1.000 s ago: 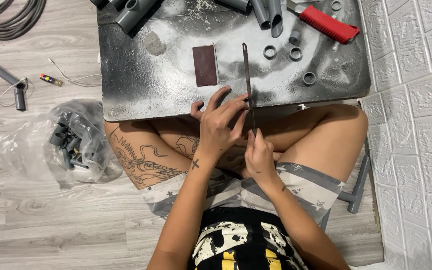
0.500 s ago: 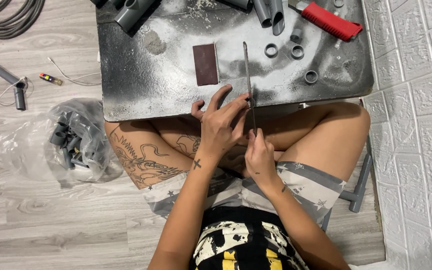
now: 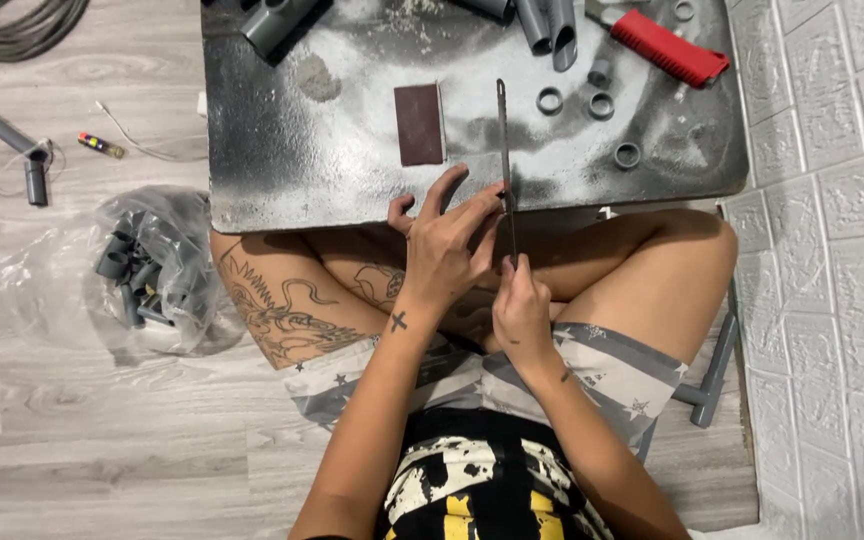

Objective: The person sits cross-legged on the floor and uses a metal file to smooth the edges of small grey plastic rings. They hold the ring in one hand and file it against a sanding block on a small table, then inspect the ring before repeating the process.

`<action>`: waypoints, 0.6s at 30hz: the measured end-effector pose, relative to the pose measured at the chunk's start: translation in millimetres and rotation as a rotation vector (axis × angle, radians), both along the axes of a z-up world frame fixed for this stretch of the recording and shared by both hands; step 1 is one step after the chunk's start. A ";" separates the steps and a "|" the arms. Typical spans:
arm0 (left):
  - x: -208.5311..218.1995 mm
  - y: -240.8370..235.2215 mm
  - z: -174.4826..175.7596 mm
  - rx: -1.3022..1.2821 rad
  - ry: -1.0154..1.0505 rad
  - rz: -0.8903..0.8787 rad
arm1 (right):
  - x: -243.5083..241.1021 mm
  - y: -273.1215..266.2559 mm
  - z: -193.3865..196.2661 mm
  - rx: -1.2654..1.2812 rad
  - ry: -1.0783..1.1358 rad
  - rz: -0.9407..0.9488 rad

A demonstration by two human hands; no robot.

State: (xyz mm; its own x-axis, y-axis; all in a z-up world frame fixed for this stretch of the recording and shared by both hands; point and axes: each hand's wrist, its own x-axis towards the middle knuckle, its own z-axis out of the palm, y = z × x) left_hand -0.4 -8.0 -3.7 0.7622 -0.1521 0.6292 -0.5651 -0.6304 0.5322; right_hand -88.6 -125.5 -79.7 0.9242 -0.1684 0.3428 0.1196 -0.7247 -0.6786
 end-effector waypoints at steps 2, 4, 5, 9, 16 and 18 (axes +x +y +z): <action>-4.4 2.3 3.4 0.000 0.006 -0.009 | -2.8 3.3 -2.5 -0.006 0.007 -0.005; -0.9 0.9 6.4 -0.008 -0.015 -0.025 | 1.7 4.4 0.6 -0.020 -0.012 -0.017; -0.2 0.0 4.2 0.008 -0.027 -0.003 | 2.8 4.7 2.4 -0.002 -0.012 -0.008; 0.4 0.1 4.3 -0.002 -0.046 0.000 | 8.1 -0.5 -12.8 0.003 -0.031 -0.005; -0.9 2.3 18.7 -0.065 -0.041 -0.041 | 11.8 -1.3 -25.7 0.021 -0.053 0.005; 1.0 -0.1 -1.0 0.015 -0.053 0.024 | 9.2 -2.4 -29.6 0.041 -0.058 -0.004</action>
State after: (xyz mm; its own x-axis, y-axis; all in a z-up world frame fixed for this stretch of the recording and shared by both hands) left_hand 0.6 -8.1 -4.7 0.7312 -0.1441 0.6667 -0.5769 -0.6521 0.4919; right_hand -79.4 -127.9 -109.3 0.9022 -0.1872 0.3885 0.1565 -0.6973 -0.6995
